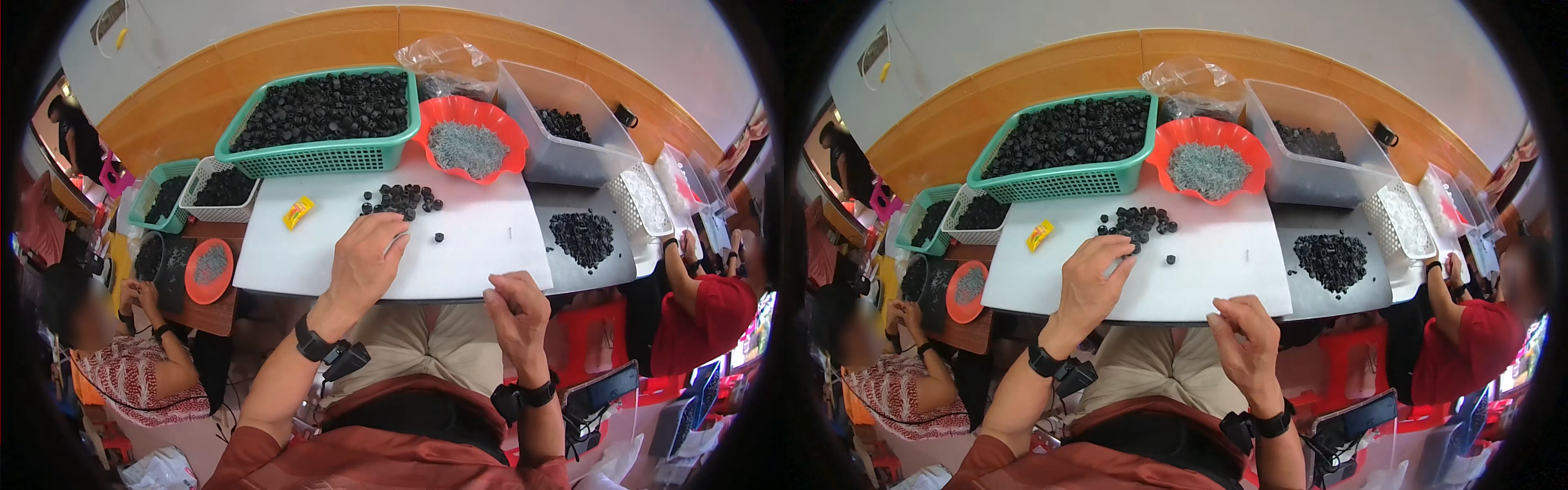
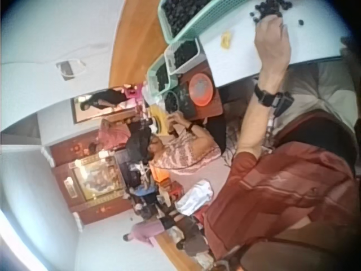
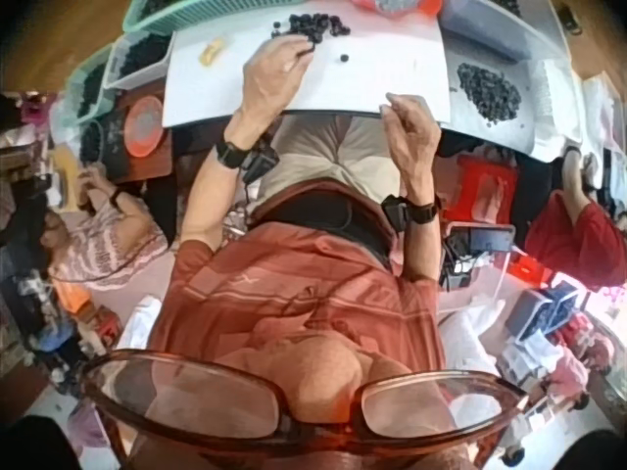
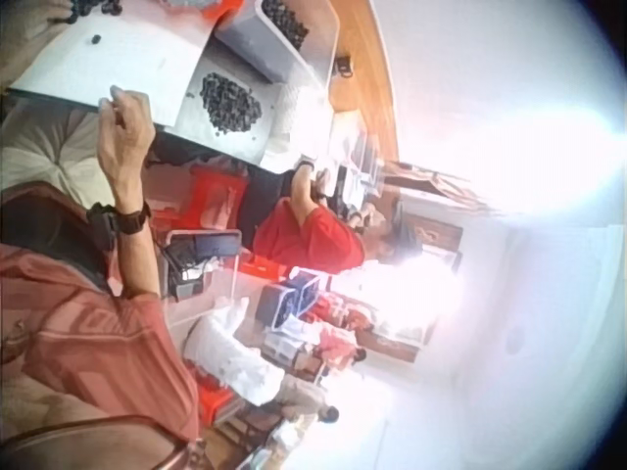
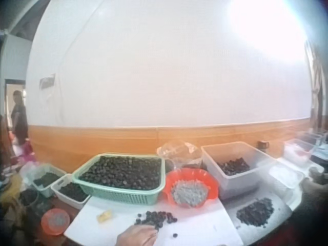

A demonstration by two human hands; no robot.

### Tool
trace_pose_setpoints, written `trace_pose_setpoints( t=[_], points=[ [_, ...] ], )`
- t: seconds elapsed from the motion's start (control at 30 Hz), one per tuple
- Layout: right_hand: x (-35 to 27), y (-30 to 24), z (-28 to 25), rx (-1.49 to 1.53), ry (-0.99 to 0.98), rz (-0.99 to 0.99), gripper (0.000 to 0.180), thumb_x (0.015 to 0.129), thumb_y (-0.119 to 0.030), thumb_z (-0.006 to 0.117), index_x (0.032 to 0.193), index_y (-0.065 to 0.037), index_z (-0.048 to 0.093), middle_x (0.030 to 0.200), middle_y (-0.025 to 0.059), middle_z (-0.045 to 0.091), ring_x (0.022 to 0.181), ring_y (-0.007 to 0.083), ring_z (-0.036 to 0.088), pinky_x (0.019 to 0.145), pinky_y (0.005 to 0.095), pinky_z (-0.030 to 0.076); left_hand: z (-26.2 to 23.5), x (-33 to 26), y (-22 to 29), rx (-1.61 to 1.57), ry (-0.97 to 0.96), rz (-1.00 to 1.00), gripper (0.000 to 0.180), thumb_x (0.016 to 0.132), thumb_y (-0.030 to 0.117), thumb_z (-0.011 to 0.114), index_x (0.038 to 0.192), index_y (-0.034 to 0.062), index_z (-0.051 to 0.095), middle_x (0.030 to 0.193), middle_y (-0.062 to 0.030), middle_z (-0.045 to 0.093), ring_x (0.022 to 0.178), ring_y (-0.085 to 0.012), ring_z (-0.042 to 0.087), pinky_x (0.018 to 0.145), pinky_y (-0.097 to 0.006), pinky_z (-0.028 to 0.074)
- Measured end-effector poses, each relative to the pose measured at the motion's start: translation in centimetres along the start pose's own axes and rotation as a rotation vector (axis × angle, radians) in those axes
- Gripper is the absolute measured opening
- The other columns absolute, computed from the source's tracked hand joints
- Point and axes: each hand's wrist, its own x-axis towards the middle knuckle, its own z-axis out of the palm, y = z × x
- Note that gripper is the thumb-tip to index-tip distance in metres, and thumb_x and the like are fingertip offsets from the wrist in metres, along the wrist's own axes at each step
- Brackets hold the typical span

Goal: Assembling small black plastic components with metal pins at a workbench.

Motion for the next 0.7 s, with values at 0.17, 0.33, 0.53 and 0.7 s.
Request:
trace_pose_setpoints(
  t=[0.17,0.33,0.53,0.7],
  points=[
    [2.6,-0.6,1.6,-0.084,-0.034,-0.045,0.024,0.087,0.006,0.073,0.11,-0.001,0.071,0.095,0.0089,0.065,0.07,0.0132,0.06,0.061,0.0257,0.049,1.0,-1.3,0.7,-0.037,-0.024,0.025,0.018,0.084,0.004,0.077,0.102,0.0017,0.074,0.108,-0.0135,0.074,0.096,-0.0323,0.07,0.084,-0.039,0.057],
    [5.4,-0.1,3.7,-0.444,-0.203,-0.169,0.025,0.092,-0.009,0.068,0.116,-0.006,0.068,0.108,0.012,0.064,0.075,0.0367,0.068,0.068,0.0468,0.054,1.4,-2.2,1.1,-0.121,-0.016,0.008,0.018,0.084,0.003,0.076,0.101,0.0012,0.074,0.105,-0.013,0.074,0.094,-0.0314,0.071,0.083,-0.038,0.057],
    [6.9,-0.1,5.3,-0.71,-0.38,-0.083,0.024,0.095,-0.012,0.062,0.118,-0.007,0.067,0.103,0.0134,0.063,0.074,0.0379,0.069,0.066,0.0467,0.054,1.5,-2.4,1.1,-0.193,-0.007,-0.025,0.018,0.084,0.002,0.076,0.102,0.0002,0.074,0.101,-0.013,0.075,0.091,-0.0288,0.072,0.081,-0.036,0.057],
    [7.1,0.8,5.7,-0.753,-0.416,-0.069,0.018,0.095,-0.012,0.063,0.112,-0.006,0.065,0.102,0.0142,0.063,0.075,0.0387,0.068,0.066,0.0478,0.054,1.1,-2.2,1.6,-0.371,-0.065,-0.173,0.019,0.088,0.002,0.075,0.106,-0.0004,0.074,0.104,-0.0122,0.075,0.092,-0.0208,0.072,0.082,-0.031,0.059]
  ],
)
